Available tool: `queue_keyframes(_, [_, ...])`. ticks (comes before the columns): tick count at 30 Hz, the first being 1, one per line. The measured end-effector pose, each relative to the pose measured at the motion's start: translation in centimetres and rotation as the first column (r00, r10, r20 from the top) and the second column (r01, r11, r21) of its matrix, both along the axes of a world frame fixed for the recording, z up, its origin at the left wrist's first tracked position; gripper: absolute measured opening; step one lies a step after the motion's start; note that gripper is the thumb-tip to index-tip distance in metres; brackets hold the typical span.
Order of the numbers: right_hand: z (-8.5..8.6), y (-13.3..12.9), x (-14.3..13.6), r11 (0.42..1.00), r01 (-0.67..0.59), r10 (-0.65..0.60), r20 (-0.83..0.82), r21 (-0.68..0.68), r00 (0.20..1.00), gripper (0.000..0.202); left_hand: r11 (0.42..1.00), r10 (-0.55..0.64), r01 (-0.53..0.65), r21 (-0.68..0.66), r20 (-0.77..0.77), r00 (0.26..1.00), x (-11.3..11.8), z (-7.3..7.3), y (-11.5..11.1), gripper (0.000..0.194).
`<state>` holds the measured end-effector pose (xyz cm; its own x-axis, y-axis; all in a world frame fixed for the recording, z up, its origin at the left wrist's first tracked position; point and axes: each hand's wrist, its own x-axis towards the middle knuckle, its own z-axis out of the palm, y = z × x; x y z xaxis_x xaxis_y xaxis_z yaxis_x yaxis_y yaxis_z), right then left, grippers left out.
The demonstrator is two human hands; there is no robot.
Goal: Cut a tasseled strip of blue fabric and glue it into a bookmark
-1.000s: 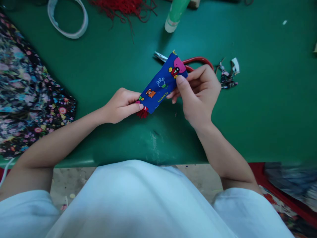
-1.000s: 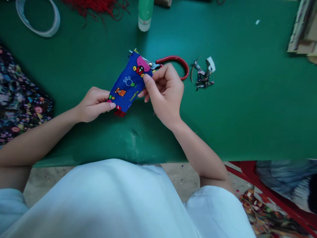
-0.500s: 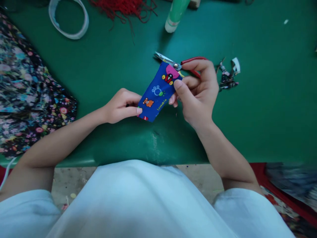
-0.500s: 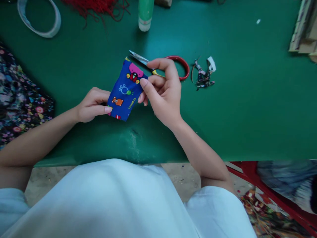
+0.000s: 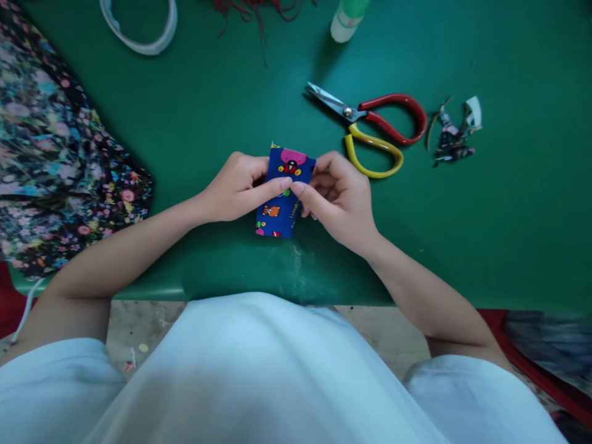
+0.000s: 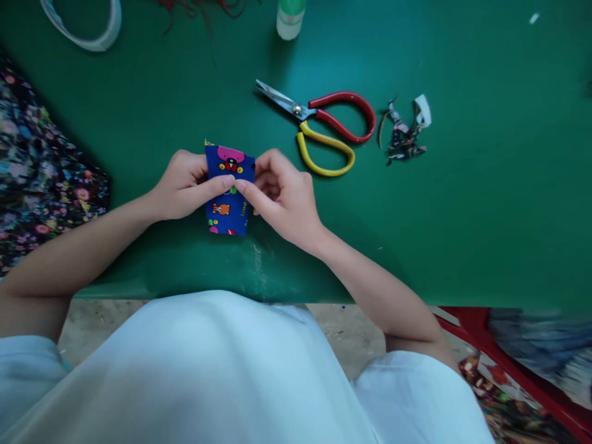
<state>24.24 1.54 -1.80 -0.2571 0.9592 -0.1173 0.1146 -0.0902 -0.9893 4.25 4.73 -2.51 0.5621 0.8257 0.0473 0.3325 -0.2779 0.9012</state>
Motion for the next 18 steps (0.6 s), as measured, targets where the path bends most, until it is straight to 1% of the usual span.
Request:
queue_keyframes(2, [0.14, -0.1, 0.02, 1.0, -0.015, 0.015, 0.039, -0.003, 0.999, 0.042, 1.0, 0.003, -0.003, -0.012, 0.013, 1.0, 0.03, -0.07, 0.05, 0.044])
queue_keyframes(4, [0.28, -0.15, 0.07, 0.999, -0.025, 0.026, 0.038, -0.023, 0.999, 0.045, 0.999, -0.005, 0.007, -0.043, 0.041, 0.999, 0.04, -0.09, 0.1, 0.045])
queue_keyframes(10, [0.2, 0.01, 0.24, 0.992, -0.062, 0.054, -0.073, -0.113, 0.996, 0.043, 0.985, -0.026, 0.046, -0.168, 0.116, 0.993, 0.05, 0.03, 0.24, 0.048])
queue_keyframes(14, [0.06, 0.16, 0.31, 0.991, -0.079, 0.066, -0.114, -0.11, 0.991, 0.044, 0.985, -0.022, 0.044, -0.168, 0.131, 0.991, 0.1, 0.09, 0.31, 0.047])
queue_keyframes(18, [-0.03, 0.19, 0.35, 0.994, -0.09, 0.085, -0.079, -0.062, 0.993, 0.042, 0.985, 0.007, 0.015, -0.172, 0.125, 0.992, 0.11, 0.0, 0.26, 0.051])
